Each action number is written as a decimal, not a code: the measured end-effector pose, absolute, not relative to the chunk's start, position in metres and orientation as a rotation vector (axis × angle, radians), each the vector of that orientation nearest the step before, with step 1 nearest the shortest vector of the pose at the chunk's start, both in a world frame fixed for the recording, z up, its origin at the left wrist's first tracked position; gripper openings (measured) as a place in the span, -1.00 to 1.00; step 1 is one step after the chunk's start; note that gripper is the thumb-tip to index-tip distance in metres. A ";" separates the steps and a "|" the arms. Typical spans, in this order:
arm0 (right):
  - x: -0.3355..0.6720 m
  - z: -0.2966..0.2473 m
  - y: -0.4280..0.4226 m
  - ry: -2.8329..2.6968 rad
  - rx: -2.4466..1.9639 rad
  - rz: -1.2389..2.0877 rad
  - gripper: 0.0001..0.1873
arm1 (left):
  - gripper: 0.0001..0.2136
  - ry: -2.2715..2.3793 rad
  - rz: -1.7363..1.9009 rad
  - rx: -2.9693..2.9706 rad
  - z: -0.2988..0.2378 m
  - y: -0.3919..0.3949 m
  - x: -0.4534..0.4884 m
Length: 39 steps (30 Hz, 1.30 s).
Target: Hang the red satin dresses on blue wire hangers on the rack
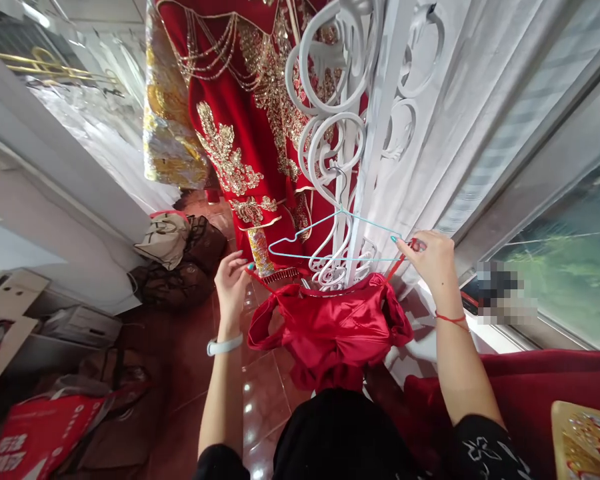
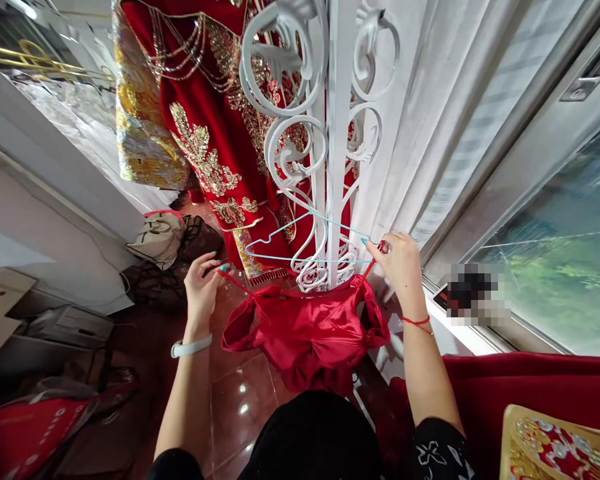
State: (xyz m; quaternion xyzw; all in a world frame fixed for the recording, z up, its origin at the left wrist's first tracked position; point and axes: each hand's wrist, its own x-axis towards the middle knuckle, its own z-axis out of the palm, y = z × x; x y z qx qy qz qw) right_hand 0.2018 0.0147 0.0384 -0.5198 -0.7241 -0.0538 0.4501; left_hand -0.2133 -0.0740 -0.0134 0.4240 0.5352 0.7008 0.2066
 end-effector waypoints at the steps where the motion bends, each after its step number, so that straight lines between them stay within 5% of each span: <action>1: 0.203 0.040 0.017 -1.808 -1.266 -0.125 -0.46 | -0.55 1.470 1.966 1.206 -0.006 -0.068 -0.215; 39: 0.195 0.045 0.028 -1.886 -1.263 0.092 -0.42 | -0.58 1.040 1.397 1.659 0.036 0.003 -0.230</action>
